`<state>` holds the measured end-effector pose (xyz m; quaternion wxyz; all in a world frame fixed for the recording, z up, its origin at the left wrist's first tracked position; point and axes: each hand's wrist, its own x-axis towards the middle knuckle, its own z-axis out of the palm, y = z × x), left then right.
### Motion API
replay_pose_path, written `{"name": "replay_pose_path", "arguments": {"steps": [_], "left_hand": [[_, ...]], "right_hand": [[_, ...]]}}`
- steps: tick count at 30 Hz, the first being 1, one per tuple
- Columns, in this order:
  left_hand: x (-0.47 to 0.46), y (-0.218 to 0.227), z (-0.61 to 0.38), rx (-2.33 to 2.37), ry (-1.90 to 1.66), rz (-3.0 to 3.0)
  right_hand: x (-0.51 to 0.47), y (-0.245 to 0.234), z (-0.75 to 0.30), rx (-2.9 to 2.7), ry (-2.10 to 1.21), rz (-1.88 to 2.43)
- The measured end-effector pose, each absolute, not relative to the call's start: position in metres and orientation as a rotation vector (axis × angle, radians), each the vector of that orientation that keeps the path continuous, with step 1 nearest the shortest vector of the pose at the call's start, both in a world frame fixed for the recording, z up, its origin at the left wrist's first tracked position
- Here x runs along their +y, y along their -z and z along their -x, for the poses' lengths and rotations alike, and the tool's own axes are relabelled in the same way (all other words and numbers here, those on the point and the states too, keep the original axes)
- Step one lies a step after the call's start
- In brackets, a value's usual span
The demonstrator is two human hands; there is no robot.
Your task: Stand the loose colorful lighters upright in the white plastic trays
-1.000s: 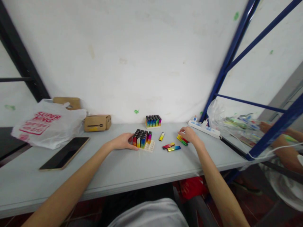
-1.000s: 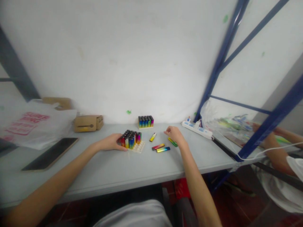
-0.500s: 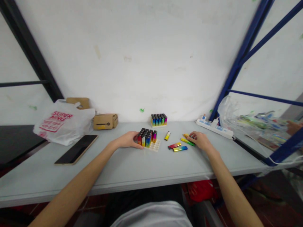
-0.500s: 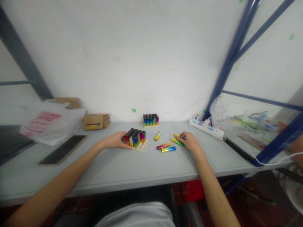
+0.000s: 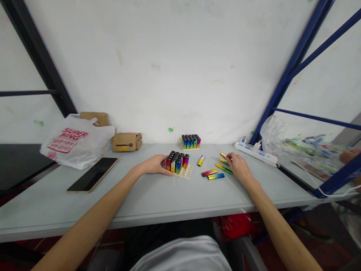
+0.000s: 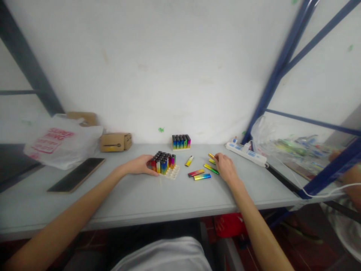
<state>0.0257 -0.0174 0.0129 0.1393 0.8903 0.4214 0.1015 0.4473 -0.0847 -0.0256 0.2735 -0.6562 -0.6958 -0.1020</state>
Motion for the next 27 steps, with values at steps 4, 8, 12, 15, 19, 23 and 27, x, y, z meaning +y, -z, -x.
{"name": "replay_pose_path", "arguments": {"steps": [4, 8, 12, 15, 19, 23, 27], "left_hand": [[-0.017, -0.013, -0.026, 1.191, -0.289, -2.579], [-0.019, -0.015, -0.026, 1.195, -0.269, -2.596], [-0.019, -0.015, -0.026, 1.189, -0.27, -2.597], [-0.018, -0.013, -0.025, 1.192, -0.282, -2.592], [-0.017, -0.011, -0.025, 1.211, -0.293, -2.581], [-0.017, -0.011, -0.025, 1.225, -0.278, -2.595], [-0.017, -0.012, -0.025, 1.221, -0.258, -2.617]], "right_hand": [[-0.08, 0.019, -0.446, -1.677, 0.056, 1.577], [-0.066, -0.003, -0.425, -1.397, -0.111, 1.309], [-0.04, -0.032, -0.387, -1.183, -0.255, 1.088], [-0.029, -0.041, -0.358, -1.198, -0.433, 1.026], [-0.036, -0.023, -0.329, -1.33, -0.82, 0.966], [-0.054, 0.001, -0.31, -1.506, -1.034, 0.919], [-0.064, 0.01, -0.293, -1.701, -1.057, 0.943]]}}
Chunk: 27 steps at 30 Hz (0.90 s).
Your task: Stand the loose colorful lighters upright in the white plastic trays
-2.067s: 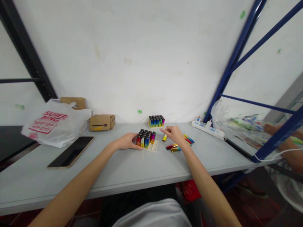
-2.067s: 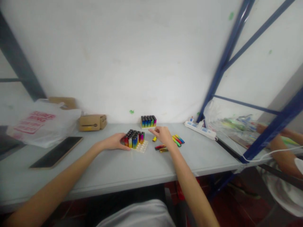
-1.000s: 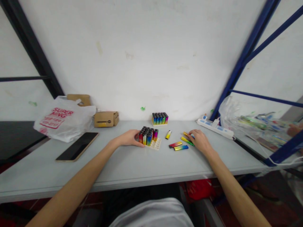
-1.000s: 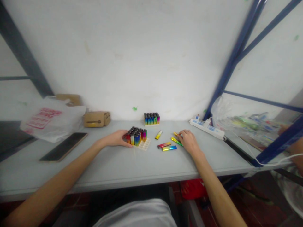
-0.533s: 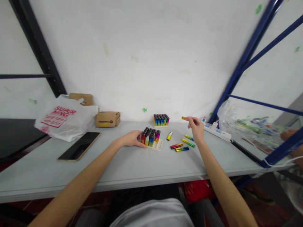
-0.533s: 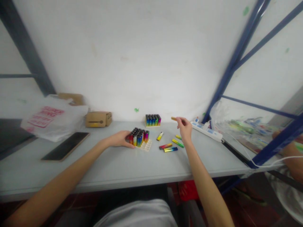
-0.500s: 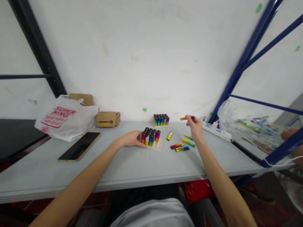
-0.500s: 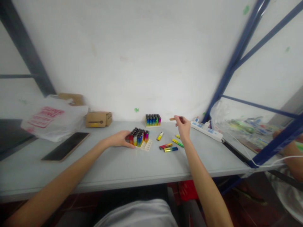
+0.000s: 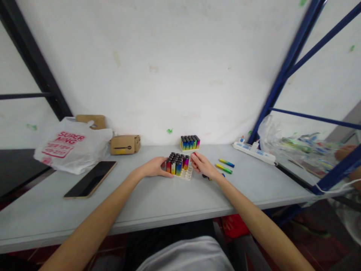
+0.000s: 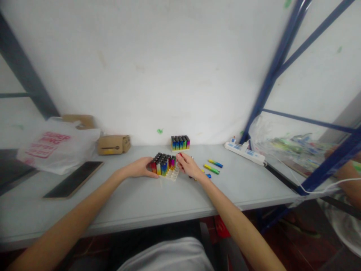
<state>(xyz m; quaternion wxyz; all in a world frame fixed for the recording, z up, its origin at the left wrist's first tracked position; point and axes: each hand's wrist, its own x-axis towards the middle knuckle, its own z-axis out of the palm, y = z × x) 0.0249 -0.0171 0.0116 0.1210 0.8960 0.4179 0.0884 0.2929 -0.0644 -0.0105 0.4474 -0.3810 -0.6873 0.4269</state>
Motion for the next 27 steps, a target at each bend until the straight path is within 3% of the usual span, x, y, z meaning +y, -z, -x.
{"name": "replay_pose_path", "arguments": {"steps": [8, 14, 27], "left_hand": [[-0.017, -0.011, -0.024, 1.121, -0.335, -2.593], [-0.018, -0.011, -0.024, 1.155, -0.357, -2.565], [-0.02, -0.012, -0.024, 1.171, -0.333, -2.562]], "right_hand": [[-0.064, 0.011, -0.282, -1.669, -0.631, 1.183], [-0.063, 0.014, -0.285, -1.585, -0.523, 1.323], [-0.076, 0.003, -0.286, -1.759, -0.398, 1.191]]}}
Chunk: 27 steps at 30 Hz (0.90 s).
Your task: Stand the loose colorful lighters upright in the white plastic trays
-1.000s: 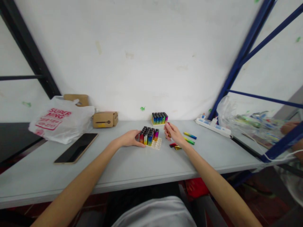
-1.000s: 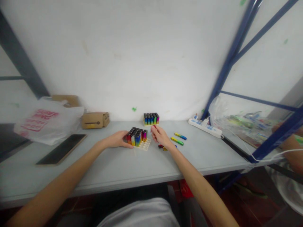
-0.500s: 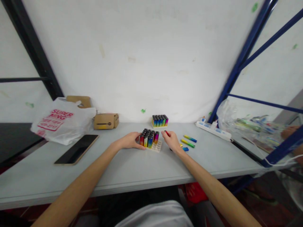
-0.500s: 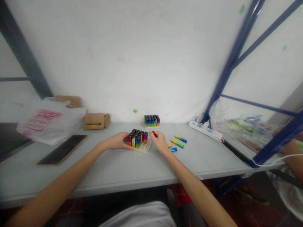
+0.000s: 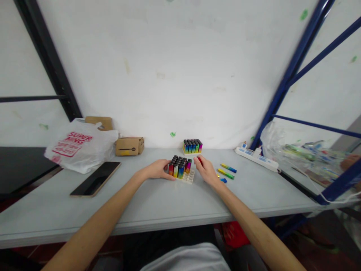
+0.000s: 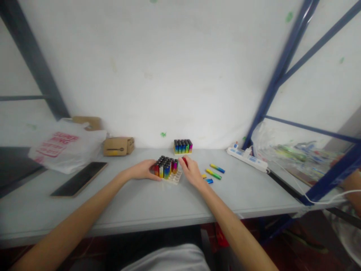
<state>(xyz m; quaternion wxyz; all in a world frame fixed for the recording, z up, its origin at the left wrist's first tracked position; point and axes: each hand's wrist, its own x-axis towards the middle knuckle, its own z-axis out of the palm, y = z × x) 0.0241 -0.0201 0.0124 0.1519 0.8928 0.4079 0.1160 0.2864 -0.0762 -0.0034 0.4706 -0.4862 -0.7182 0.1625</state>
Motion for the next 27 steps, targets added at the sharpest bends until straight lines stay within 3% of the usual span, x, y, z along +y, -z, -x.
{"name": "replay_pose_path", "arguments": {"steps": [11, 16, 27], "left_hand": [[-0.021, -0.014, -0.026, 1.196, -0.289, -2.57], [-0.022, -0.015, -0.026, 1.2, -0.304, -2.569], [-0.022, -0.014, -0.027, 1.171, -0.315, -2.568]], "right_hand": [[-0.091, -0.012, -0.291, -1.94, -0.128, 1.145], [-0.088, -0.005, -0.291, -1.997, -0.269, 1.154], [-0.08, 0.007, -0.291, -2.255, -0.188, 1.195]]}}
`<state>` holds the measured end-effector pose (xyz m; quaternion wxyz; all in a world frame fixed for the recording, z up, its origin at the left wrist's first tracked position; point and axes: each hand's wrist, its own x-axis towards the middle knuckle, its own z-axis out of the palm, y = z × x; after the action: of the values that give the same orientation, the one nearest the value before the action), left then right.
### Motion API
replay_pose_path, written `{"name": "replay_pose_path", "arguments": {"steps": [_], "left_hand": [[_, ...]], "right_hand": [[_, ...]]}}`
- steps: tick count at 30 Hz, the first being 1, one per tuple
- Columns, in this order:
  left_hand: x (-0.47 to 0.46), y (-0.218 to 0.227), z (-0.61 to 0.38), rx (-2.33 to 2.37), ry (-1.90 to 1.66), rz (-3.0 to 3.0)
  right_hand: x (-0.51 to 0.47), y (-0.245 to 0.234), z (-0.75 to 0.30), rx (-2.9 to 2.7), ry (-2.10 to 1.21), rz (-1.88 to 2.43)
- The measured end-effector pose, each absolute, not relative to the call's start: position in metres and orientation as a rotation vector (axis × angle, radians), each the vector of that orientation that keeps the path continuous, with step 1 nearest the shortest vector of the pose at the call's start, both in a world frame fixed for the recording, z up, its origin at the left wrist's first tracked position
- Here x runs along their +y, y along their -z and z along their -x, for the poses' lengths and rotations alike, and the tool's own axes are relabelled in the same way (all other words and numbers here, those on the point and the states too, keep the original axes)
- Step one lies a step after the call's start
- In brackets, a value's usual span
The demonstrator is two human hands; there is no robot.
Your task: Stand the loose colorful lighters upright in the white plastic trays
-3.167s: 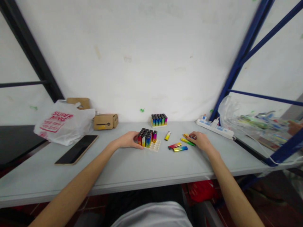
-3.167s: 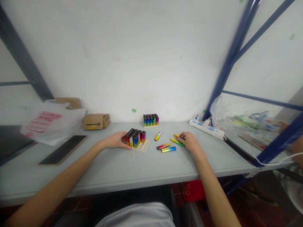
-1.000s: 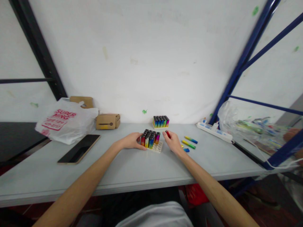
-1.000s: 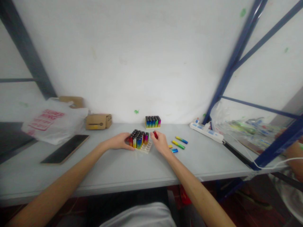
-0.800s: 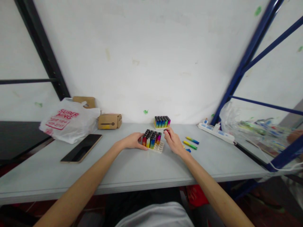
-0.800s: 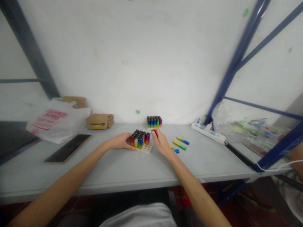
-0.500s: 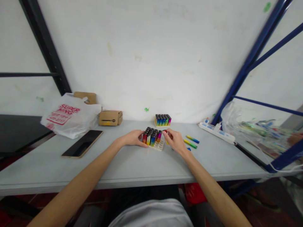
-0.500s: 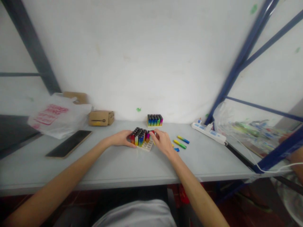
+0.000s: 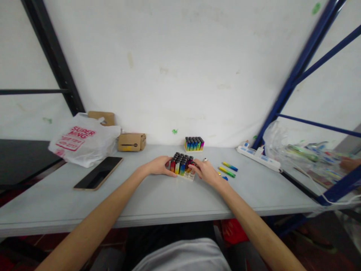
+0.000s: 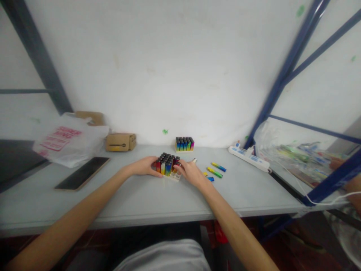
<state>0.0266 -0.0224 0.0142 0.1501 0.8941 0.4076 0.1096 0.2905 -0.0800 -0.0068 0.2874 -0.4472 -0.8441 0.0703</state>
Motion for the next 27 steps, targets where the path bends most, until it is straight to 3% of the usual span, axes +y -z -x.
{"name": "replay_pose_path", "arguments": {"steps": [4, 11, 17, 22, 27], "left_hand": [[-0.022, -0.015, -0.027, 1.182, -0.329, -2.563], [-0.021, -0.015, -0.026, 1.19, -0.298, -2.596], [-0.019, -0.013, -0.027, 1.236, -0.296, -2.583], [-0.019, -0.014, -0.027, 1.229, -0.286, -2.588], [-0.018, -0.014, -0.026, 1.214, -0.277, -2.599]], "right_hand": [[-0.078, 0.006, -0.288, -2.231, 0.052, 1.392], [-0.082, 0.002, -0.29, -2.263, -0.045, 1.36], [-0.073, -0.005, -0.379, -1.975, 0.048, 1.593], [-0.068, 0.015, -0.466, -1.883, 0.111, 1.931], [-0.076, 0.029, -0.487, -1.845, 0.068, 1.869]]}}
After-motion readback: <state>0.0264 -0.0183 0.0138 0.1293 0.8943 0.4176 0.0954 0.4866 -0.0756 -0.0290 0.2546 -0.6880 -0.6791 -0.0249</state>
